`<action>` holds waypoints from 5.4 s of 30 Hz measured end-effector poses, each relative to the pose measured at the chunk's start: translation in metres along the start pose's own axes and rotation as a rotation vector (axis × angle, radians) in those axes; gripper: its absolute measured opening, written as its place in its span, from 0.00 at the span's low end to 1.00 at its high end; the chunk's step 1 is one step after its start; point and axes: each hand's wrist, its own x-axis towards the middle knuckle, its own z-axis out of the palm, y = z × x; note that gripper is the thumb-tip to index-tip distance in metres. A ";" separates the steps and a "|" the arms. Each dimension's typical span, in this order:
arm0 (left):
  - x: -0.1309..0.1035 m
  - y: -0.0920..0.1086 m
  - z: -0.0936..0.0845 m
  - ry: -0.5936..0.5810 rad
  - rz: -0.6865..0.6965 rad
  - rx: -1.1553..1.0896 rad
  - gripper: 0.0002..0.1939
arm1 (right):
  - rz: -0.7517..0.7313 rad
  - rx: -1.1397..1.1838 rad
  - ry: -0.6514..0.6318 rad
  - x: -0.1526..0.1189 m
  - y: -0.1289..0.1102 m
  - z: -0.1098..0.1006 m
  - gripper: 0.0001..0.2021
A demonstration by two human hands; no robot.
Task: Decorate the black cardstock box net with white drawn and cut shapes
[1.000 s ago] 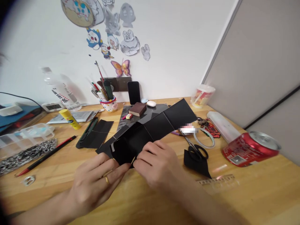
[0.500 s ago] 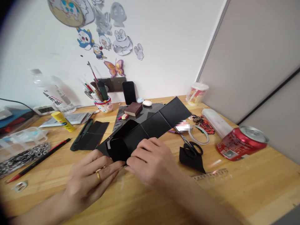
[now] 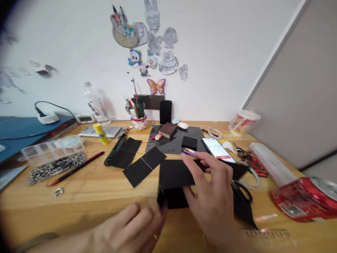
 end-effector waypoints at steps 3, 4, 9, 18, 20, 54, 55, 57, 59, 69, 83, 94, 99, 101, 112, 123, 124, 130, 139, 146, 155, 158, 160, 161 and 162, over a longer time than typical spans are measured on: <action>-0.003 0.004 0.003 0.027 -0.026 0.017 0.13 | -0.028 0.076 -0.024 -0.003 0.002 0.002 0.13; -0.004 0.005 0.003 0.050 -0.042 0.020 0.14 | -0.046 0.110 -0.021 -0.004 0.002 0.003 0.12; -0.005 0.007 0.001 0.130 -0.203 0.049 0.16 | -0.110 0.226 -0.002 -0.005 0.000 0.006 0.15; -0.009 0.014 0.001 0.126 -0.159 0.159 0.14 | -0.162 0.248 0.061 -0.004 -0.004 0.004 0.16; -0.010 0.009 0.000 0.081 -0.151 0.119 0.14 | -0.158 0.257 0.063 -0.005 -0.005 0.004 0.16; -0.010 -0.030 0.041 -0.133 -0.842 -0.976 0.03 | -0.321 0.143 -0.248 0.001 0.014 0.022 0.07; -0.011 -0.031 0.043 -0.147 -0.873 -1.010 0.04 | -0.314 0.141 -0.268 0.000 0.014 0.024 0.08; -0.010 -0.032 0.045 -0.166 -0.888 -1.049 0.07 | -0.298 0.137 -0.306 -0.003 0.013 0.027 0.09; -0.010 -0.033 0.045 -0.189 -0.860 -1.043 0.12 | -0.282 0.136 -0.328 -0.005 0.012 0.029 0.09; 0.001 -0.036 0.045 -0.185 -0.970 -1.041 0.07 | -0.317 0.091 -0.301 -0.007 -0.004 0.034 0.12; -0.010 -0.051 0.067 -0.245 -1.115 -0.974 0.11 | -0.278 0.198 -0.320 -0.010 -0.008 0.035 0.09; -0.003 -0.042 0.042 -0.130 -0.652 -0.710 0.16 | 0.286 0.516 -0.632 -0.008 -0.001 0.041 0.07; -0.008 -0.045 0.045 -0.230 -0.329 -0.561 0.16 | 0.353 0.567 -0.706 -0.006 -0.001 0.044 0.05; -0.010 -0.047 0.048 -0.266 -0.236 -0.523 0.15 | 0.363 0.596 -0.745 -0.006 0.000 0.045 0.06; -0.020 -0.059 0.058 -0.263 -0.312 -0.720 0.14 | 0.350 0.551 -0.825 -0.016 -0.001 0.056 0.09; -0.018 -0.067 0.069 -0.082 -1.075 -1.002 0.08 | 0.316 0.532 -0.877 -0.016 -0.003 0.053 0.14; -0.018 -0.072 0.067 -0.046 -1.122 -1.011 0.09 | 0.321 0.531 -0.876 -0.016 -0.002 0.053 0.14; -0.015 -0.087 0.055 0.099 -1.267 -1.097 0.08 | 0.343 0.503 -0.802 -0.015 0.000 0.055 0.15; 0.009 -0.040 0.032 -0.055 -1.210 -1.607 0.09 | 0.310 0.765 -0.467 -0.008 -0.015 0.034 0.04; 0.007 -0.041 0.035 -0.260 -1.085 -1.730 0.14 | 0.687 1.214 -0.575 -0.006 -0.018 0.030 0.07; -0.026 -0.088 0.058 -0.329 -1.141 -0.874 0.18 | 1.069 1.211 -0.343 -0.003 -0.001 0.044 0.11; -0.037 -0.096 0.064 -0.395 -1.132 -0.734 0.24 | 1.056 1.165 -0.331 -0.002 0.001 0.045 0.12; -0.038 -0.098 0.067 -0.430 -1.115 -0.721 0.23 | 1.027 1.119 -0.312 -0.001 -0.002 0.045 0.12; -0.036 -0.099 0.067 -0.438 -1.106 -0.731 0.20 | 1.011 1.092 -0.297 0.000 -0.004 0.044 0.11; -0.034 -0.099 0.066 -0.436 -1.096 -0.748 0.17 | 1.001 1.069 -0.281 0.000 -0.006 0.043 0.10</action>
